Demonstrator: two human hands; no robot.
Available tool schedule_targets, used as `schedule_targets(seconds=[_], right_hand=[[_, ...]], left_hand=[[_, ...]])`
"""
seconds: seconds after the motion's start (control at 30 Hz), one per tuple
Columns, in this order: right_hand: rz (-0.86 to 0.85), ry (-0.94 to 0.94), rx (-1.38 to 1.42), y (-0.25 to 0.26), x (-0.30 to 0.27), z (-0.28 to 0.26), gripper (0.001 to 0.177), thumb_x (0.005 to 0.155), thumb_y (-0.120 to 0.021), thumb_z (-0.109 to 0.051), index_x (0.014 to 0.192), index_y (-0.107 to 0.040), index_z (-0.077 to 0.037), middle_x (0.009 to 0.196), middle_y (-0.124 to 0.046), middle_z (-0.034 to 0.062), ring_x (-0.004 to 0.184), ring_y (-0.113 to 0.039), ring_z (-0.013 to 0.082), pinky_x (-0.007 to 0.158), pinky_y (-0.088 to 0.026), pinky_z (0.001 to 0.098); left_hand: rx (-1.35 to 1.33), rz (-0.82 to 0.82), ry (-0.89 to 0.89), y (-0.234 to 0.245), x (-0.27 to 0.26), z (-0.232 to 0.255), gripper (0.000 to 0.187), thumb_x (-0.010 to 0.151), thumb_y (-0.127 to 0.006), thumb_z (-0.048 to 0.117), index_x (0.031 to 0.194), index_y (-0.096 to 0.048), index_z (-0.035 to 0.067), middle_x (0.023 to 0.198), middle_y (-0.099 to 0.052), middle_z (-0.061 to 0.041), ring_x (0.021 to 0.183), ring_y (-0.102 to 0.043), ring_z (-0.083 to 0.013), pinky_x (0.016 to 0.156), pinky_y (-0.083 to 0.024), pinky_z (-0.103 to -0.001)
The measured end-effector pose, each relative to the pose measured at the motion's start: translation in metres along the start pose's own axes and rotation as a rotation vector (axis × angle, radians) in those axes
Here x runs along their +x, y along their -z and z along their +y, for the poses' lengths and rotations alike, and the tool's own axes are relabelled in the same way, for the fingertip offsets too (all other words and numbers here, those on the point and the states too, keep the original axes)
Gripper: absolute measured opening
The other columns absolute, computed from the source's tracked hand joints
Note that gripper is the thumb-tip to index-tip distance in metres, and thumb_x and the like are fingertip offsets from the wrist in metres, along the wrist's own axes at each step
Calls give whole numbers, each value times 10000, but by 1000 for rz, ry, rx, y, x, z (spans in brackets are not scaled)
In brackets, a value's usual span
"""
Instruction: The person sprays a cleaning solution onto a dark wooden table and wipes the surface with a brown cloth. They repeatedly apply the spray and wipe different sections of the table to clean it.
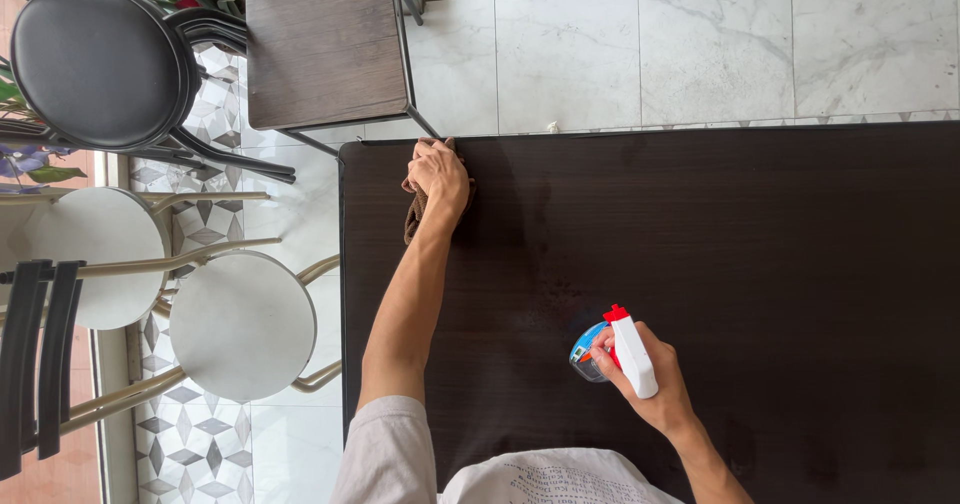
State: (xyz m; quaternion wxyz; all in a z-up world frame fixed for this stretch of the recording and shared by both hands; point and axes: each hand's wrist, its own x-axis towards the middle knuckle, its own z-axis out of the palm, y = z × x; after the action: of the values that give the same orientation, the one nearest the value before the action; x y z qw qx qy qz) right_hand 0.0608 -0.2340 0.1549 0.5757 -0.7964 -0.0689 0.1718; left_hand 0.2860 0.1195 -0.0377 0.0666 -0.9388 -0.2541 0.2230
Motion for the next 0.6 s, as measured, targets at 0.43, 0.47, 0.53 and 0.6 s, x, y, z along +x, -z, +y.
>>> schedule_targets(seconds=[0.43,0.47,0.53,0.6], right_hand=[[33,-3,-16,7,-7,-6,184,855,-769,-123,899,-602,-59,895,-777,52,818,-774,174,744,-634,331],[35,2,-17,8,-7,-7,182,857,-767,-121,899,-602,-58,897,-777,53,819,-774,175,748,-633,330],[35,0,-23,7,-7,-8,181,856,-765,-120,901,-602,-56,901,-778,53,817,-773,174,748,-632,328],[29,-16,-31,7,-7,-8,183,850,-763,-121,904,-602,-55,905,-779,52,812,-773,172,740,-632,326]], left_hand=[[112,276,-305,1,-38,82,470,901,-721,233,1263,-598,-40,1133,-579,-224,832,-687,-351,511,-601,-424],[76,338,-315,-2,-48,82,475,887,-724,220,1269,-597,-33,1119,-582,-220,812,-690,-348,483,-604,-432],[47,365,-341,-7,-64,73,459,881,-723,211,1259,-603,-19,1117,-584,-223,812,-693,-353,473,-610,-452],[61,290,-376,-14,-76,62,412,895,-713,217,1227,-615,-6,1142,-581,-234,854,-695,-369,509,-613,-475]])
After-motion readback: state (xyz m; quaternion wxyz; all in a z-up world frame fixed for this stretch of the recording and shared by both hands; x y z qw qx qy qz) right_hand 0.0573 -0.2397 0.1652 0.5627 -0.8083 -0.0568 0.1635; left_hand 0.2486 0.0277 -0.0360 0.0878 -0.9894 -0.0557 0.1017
